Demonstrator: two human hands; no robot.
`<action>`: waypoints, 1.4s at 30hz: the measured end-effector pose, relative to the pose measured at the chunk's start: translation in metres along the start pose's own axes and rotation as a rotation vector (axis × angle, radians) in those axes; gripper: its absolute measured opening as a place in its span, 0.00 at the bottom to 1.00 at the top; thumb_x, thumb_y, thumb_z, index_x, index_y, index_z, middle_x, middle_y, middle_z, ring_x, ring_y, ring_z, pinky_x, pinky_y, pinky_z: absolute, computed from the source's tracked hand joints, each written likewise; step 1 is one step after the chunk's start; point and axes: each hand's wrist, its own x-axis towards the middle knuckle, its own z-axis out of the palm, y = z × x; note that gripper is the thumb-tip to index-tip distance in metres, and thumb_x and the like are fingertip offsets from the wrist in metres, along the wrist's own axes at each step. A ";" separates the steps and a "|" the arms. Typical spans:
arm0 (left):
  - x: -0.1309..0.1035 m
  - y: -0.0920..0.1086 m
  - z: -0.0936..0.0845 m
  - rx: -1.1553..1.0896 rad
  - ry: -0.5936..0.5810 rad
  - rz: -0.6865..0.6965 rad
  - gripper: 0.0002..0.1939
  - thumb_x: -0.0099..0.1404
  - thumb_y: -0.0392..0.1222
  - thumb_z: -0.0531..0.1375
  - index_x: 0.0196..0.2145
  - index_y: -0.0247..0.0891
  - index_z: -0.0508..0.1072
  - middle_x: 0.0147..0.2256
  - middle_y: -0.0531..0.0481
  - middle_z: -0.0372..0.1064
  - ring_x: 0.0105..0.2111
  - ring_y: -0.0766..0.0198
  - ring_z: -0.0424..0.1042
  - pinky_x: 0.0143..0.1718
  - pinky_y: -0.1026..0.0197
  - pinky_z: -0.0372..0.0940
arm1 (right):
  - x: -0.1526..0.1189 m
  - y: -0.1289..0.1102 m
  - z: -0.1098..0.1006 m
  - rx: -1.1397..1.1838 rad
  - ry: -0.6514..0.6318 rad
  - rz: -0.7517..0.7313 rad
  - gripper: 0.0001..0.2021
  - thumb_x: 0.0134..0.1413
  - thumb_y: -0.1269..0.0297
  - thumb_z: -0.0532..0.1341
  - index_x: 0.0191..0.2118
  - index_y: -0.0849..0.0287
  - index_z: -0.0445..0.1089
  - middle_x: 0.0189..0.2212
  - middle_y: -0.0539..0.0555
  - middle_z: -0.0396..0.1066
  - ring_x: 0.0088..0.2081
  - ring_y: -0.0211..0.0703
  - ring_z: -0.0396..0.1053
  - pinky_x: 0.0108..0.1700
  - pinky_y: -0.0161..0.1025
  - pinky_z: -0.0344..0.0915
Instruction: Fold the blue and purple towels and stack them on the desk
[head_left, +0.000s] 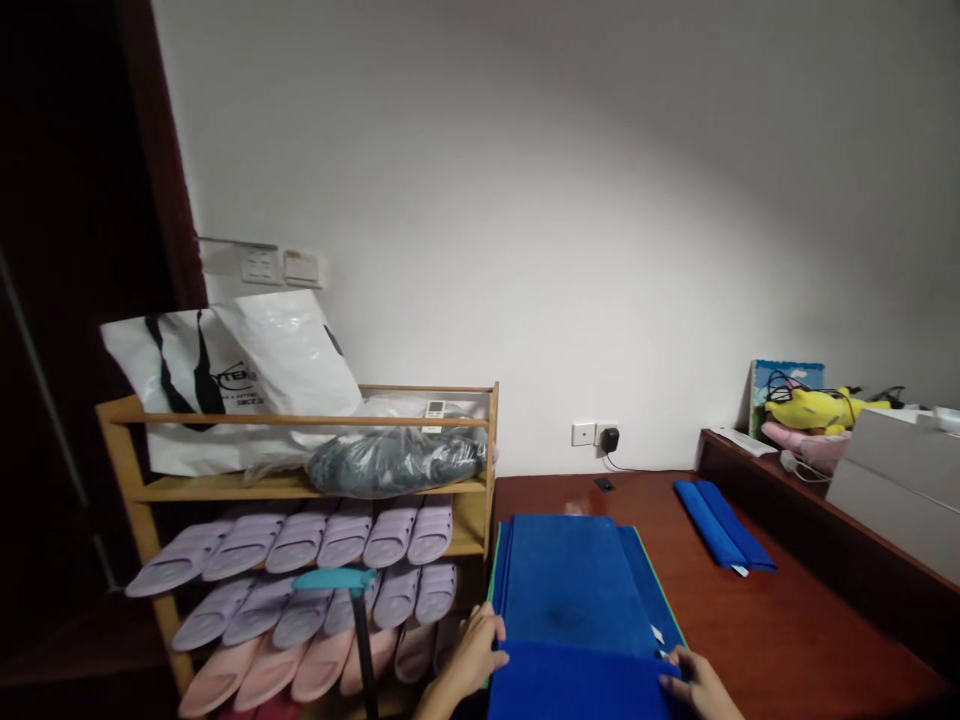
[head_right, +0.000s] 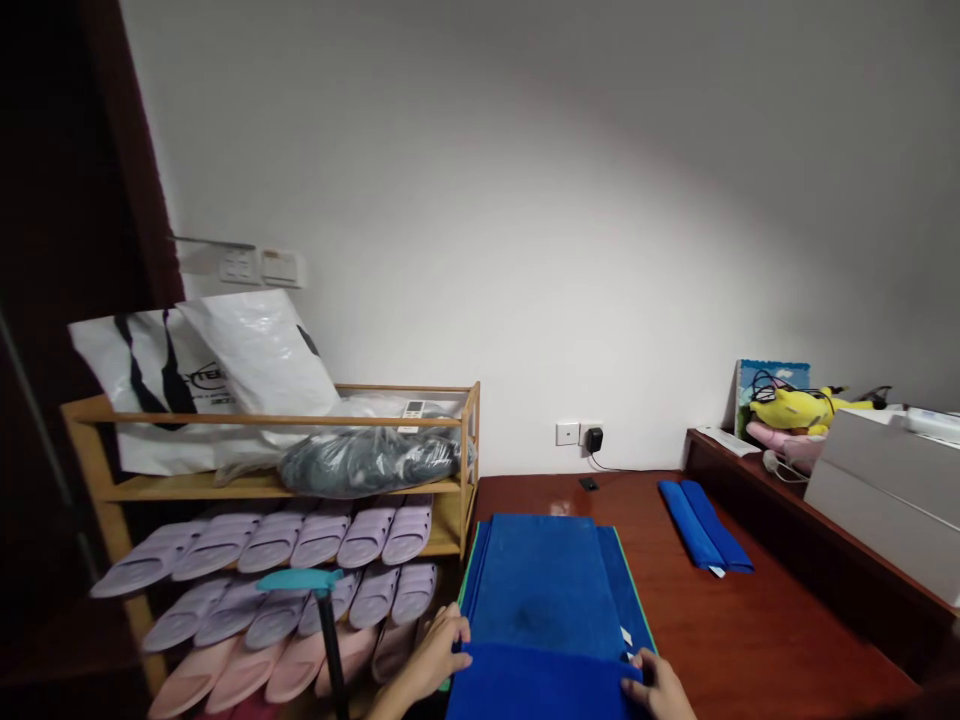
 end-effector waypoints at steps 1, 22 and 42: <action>-0.001 -0.001 -0.003 -0.043 -0.007 0.014 0.10 0.49 0.37 0.63 0.29 0.41 0.65 0.39 0.53 0.64 0.45 0.59 0.63 0.49 0.57 0.55 | -0.003 -0.005 -0.003 0.104 -0.048 -0.014 0.17 0.37 0.47 0.60 0.24 0.54 0.56 0.21 0.46 0.63 0.28 0.42 0.64 0.32 0.36 0.60; -0.046 0.086 -0.124 -0.790 0.229 0.212 0.15 0.53 0.53 0.64 0.30 0.39 0.69 0.25 0.57 0.65 0.27 0.67 0.64 0.30 0.66 0.58 | -0.026 -0.165 -0.101 0.141 0.039 -0.257 0.17 0.49 0.48 0.59 0.34 0.57 0.73 0.32 0.53 0.73 0.36 0.46 0.68 0.41 0.36 0.64; 0.047 0.102 -0.153 -0.695 0.276 0.236 0.20 0.45 0.57 0.64 0.26 0.38 0.67 0.17 0.59 0.62 0.19 0.68 0.62 0.23 0.65 0.55 | 0.067 -0.202 -0.116 -0.003 0.256 -0.390 0.20 0.48 0.44 0.57 0.26 0.58 0.70 0.24 0.49 0.70 0.29 0.40 0.65 0.33 0.34 0.61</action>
